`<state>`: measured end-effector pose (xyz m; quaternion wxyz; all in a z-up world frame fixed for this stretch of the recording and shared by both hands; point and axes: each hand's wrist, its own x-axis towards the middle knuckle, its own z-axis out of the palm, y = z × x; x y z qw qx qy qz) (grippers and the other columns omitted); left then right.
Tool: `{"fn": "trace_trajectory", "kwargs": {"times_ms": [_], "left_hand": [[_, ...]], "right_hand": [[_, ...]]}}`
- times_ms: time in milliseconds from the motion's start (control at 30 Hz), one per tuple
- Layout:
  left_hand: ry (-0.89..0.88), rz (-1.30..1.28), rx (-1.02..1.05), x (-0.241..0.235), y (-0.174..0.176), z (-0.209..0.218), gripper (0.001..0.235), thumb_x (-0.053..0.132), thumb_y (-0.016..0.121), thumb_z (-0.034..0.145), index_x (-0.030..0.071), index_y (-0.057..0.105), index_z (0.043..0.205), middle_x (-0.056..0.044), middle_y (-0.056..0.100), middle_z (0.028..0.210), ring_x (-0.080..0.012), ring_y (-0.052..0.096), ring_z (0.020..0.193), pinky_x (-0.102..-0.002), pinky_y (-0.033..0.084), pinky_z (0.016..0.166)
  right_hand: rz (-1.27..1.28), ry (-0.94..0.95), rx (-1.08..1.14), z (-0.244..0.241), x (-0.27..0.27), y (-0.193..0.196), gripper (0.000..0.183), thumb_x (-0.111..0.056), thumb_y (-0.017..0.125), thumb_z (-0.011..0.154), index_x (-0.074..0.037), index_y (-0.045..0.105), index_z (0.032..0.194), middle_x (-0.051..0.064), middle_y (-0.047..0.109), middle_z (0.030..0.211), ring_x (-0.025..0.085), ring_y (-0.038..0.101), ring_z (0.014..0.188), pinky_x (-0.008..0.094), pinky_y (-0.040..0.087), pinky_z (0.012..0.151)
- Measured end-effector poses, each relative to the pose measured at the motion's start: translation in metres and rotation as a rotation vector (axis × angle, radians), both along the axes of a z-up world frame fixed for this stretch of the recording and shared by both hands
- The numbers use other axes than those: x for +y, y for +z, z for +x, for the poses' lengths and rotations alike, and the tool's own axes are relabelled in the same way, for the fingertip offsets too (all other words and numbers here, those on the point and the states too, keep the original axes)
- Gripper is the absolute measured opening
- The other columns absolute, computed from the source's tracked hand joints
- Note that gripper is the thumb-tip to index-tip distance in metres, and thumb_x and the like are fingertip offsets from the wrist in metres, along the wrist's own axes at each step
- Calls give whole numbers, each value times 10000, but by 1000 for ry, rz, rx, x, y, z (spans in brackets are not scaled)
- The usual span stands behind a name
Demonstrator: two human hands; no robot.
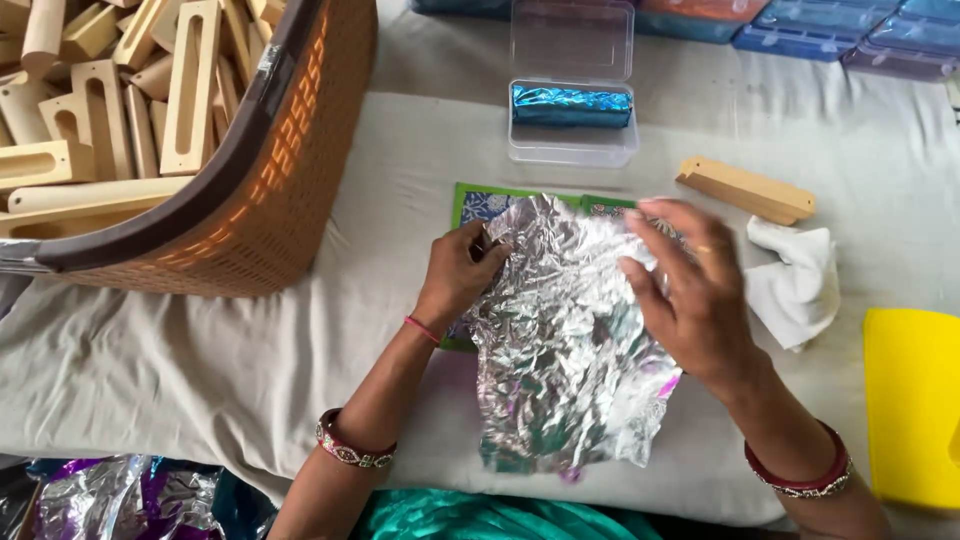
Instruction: The person wipes a wooden block with a cloth, picks a sheet of metallic foil from a basket, and wraps the foil around the block, pressing it closed. The wrapped block is placed into a plastic box alongside a blue foil-wrapped block, and the person then wipes additional bare wooden blocks with the cloth.
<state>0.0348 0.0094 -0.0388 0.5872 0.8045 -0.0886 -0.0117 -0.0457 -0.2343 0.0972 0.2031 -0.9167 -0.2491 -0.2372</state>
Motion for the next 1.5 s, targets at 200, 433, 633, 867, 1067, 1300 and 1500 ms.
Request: {"fn": "trace_trajectory", "kwargs": {"times_ms": [200, 433, 633, 867, 1067, 1300, 1500], "left_hand": [[49, 17, -42, -4, 1, 7, 284, 216, 767, 880, -6, 596, 830, -96, 587, 633, -147, 490, 566, -353, 445, 548], [39, 130, -61, -12, 2, 26, 323, 246, 766, 904, -19, 606, 815, -120, 592, 630, -175, 494, 542, -388, 426, 545], [133, 27, 40, 0, -15, 74, 258, 229, 784, 878, 12, 678, 789, -65, 614, 633, -132, 513, 562, -374, 444, 533], [418, 193, -275, 19, 38, 45, 141, 107, 700, 987, 83, 706, 1126, -111, 715, 1091, -209, 716, 852, -340, 583, 750], [-238, 402, -539, -36, 58, -53, 475, 179, 686, 899, 15, 604, 1337, -189, 535, 1484, -366, 515, 1380, -454, 463, 1125], [-344, 840, -412, -28, -7, -17, 653, 518, 377, 1046, 90, 395, 1538, -152, 284, 1659, -318, 230, 1533, -522, 165, 1205], [-372, 910, -392, -13, -2, -4, 669, 590, 396, 1009, 237, 370, 1576, -82, 241, 1675, -279, 174, 1550, -516, 99, 1237]], "right_hand": [[124, 199, 102, -2, 20, -29, 322, -121, 700, 988, -65, 650, 1302, 87, 598, 1352, 262, 622, 1306, 371, 536, 1118], [-313, 26, 224, 40, 4, -134, 925, -688, 484, 925, -78, 295, 1594, 206, 178, 1667, 368, 172, 1530, 645, 179, 1163], [-386, -100, 406, 37, -5, -141, 908, -736, 396, 944, -142, 252, 1615, 190, 117, 1694, 388, 90, 1557, 637, 98, 1173], [-339, -78, 384, 35, -3, -139, 878, -703, 434, 957, -133, 281, 1607, 212, 150, 1680, 407, 95, 1540, 649, 104, 1151], [-358, -98, 355, 34, -7, -143, 851, -648, 504, 917, -119, 348, 1566, 196, 195, 1669, 415, 163, 1547, 662, 166, 1152], [-412, -177, 510, 52, -40, -141, 907, -748, 382, 936, -185, 188, 1621, 162, 51, 1708, 340, 76, 1554, 644, 91, 1165], [-451, -389, 652, 38, -92, -126, 837, -712, 273, 976, -212, 161, 1637, 116, 28, 1707, 310, 66, 1558, 644, 37, 1174]]}}
